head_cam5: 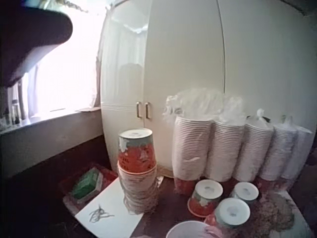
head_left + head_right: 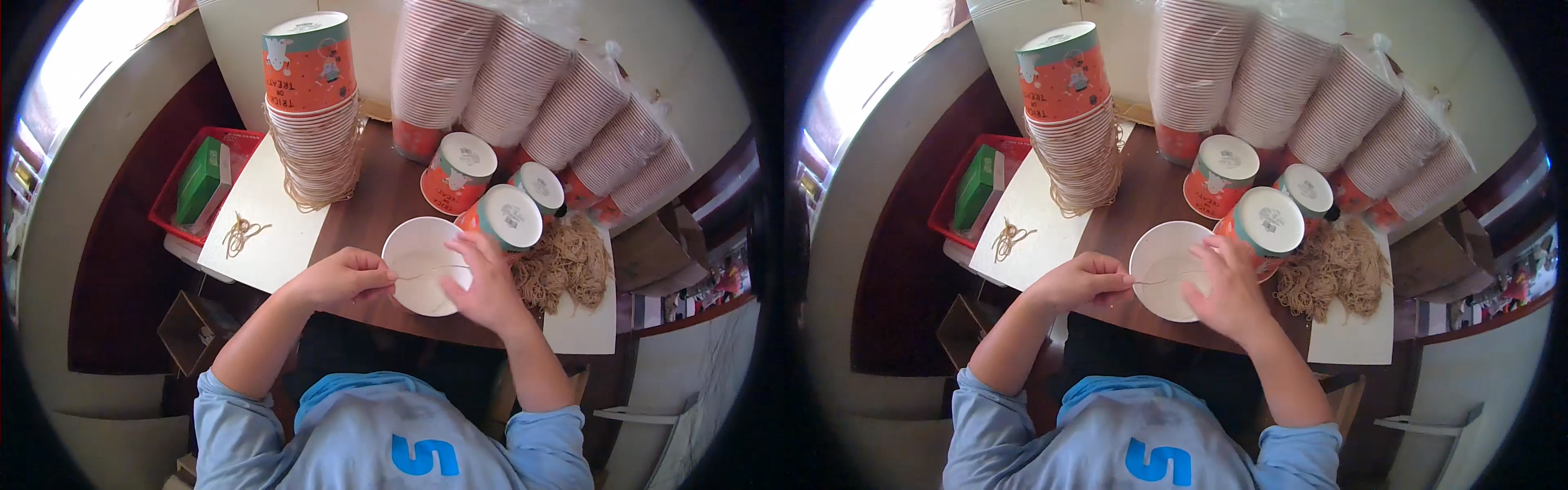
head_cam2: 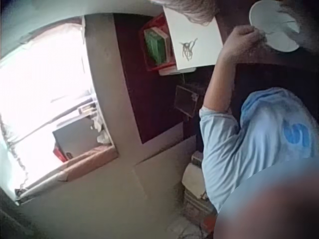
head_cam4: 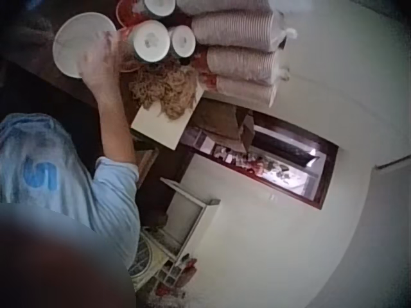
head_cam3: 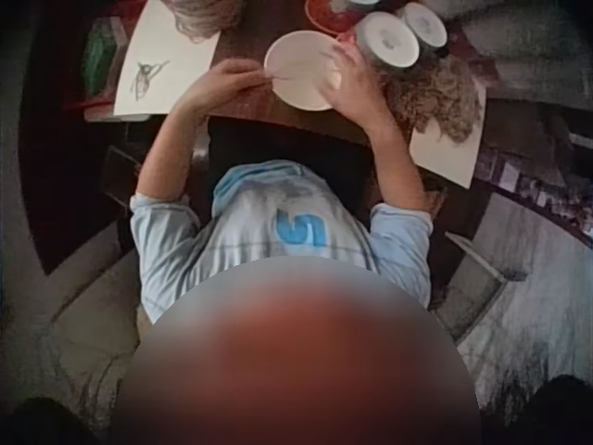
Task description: Attaching rope handles to paper buckets for packaging.
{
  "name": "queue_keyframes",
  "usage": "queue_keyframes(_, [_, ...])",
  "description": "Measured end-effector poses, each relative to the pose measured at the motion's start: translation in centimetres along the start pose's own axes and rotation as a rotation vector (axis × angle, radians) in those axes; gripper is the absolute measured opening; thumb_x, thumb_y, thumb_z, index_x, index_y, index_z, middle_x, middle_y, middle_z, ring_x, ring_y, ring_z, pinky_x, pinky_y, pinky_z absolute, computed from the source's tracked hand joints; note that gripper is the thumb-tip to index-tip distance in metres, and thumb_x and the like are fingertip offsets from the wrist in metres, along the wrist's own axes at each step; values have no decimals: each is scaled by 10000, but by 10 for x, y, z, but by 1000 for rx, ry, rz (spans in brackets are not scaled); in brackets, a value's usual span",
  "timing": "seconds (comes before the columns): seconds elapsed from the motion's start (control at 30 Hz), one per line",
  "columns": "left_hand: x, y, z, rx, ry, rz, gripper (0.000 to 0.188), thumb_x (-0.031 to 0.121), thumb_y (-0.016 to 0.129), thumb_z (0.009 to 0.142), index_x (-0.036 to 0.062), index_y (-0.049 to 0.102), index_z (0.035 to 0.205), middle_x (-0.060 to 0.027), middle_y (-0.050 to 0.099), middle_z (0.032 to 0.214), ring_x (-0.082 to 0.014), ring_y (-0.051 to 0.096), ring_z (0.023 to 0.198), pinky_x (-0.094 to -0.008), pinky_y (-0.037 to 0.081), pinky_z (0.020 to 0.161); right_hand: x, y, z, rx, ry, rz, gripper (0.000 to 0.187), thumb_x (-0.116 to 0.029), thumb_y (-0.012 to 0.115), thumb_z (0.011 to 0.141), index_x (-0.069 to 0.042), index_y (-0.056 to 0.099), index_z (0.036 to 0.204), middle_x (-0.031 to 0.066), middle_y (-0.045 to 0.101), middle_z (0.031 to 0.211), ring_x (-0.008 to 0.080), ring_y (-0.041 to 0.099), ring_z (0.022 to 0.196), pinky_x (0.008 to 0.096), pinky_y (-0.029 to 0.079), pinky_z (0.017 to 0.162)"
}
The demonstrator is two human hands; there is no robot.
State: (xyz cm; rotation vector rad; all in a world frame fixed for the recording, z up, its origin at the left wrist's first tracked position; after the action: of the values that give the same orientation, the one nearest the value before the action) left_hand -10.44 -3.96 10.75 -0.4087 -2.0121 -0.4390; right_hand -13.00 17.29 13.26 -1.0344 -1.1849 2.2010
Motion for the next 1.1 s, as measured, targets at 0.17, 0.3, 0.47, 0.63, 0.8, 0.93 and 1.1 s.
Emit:
queue_keyframes(0.17, [5, 19, 17, -66, 117, 34, 243, 244, 572, 920, 27, 648, 842, 33, 578, 691, -40, 493, 603, -188, 399, 552, -36, 36, 9, -262, 143, 889, 685, -76, 660, 785, -44, 303, 1368, 136, 455, 1262, 206, 488, 1157, 341, 406, 968])
queue_keyframes(0.3, [11, 25, 13, -103, -33, -71, 261, 245, 534, 942, 10, 645, 911, -13, 612, 755, -66, 548, 637, -201, 438, 570, -37, 43, 8, -297, 187, 881, 509, -40, 614, 826, -22, 409, 1291, 129, 558, 1122, 203, 594, 979, 310, 490, 832])
queue_keyframes(0.47, [-5, 15, 15, -135, -88, -370, 318, 251, 475, 959, -31, 619, 986, -94, 650, 841, -133, 603, 676, -236, 476, 621, -35, 35, 3, -151, 163, 669, 243, -46, 623, 813, 1, 594, 1049, 141, 625, 958, 257, 631, 851, 338, 517, 754])
queue_keyframes(0.63, [-4, 20, 11, -159, -98, -475, 293, 252, 510, 935, -12, 630, 984, -99, 665, 853, -138, 618, 706, -238, 484, 664, -35, 21, -3, 60, 3, 417, 156, -48, 666, 774, -18, 641, 925, 110, 620, 841, 254, 621, 740, 320, 509, 628])
queue_keyframes(0.8, [-11, 19, 8, -53, -140, -400, 278, 243, 502, 941, 4, 635, 991, -81, 666, 836, -118, 614, 698, -241, 502, 663, -35, 17, -6, 160, -85, 335, 155, -2, 687, 748, -26, 655, 897, 89, 617, 754, 212, 623, 670, 291, 501, 578])
queue_keyframes(0.93, [-14, 23, 6, -86, -108, -394, 269, 242, 501, 945, 14, 639, 985, -70, 662, 821, -103, 609, 680, -235, 512, 649, -36, 15, -9, 164, -93, 355, 117, 2, 685, 745, -31, 652, 853, 86, 616, 748, 211, 620, 652, 291, 499, 568])
queue_keyframes(1.1, [-19, 24, 10, -16, -30, -252, 192, 197, 562, 920, 19, 632, 930, -35, 639, 782, -70, 596, 673, -192, 507, 629, -39, 13, -11, 147, -96, 326, 99, -10, 681, 751, -45, 653, 839, 77, 596, 719, 205, 604, 609, 297, 484, 537])
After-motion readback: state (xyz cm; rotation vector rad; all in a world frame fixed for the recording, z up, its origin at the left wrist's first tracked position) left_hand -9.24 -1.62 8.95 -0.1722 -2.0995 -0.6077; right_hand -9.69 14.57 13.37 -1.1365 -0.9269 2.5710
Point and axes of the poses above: each hand's wrist, its own z-axis towards the middle knuckle, its own y-axis out of the palm, x = y × z, the point moved 4 cm from there along z, towards the middle knuckle
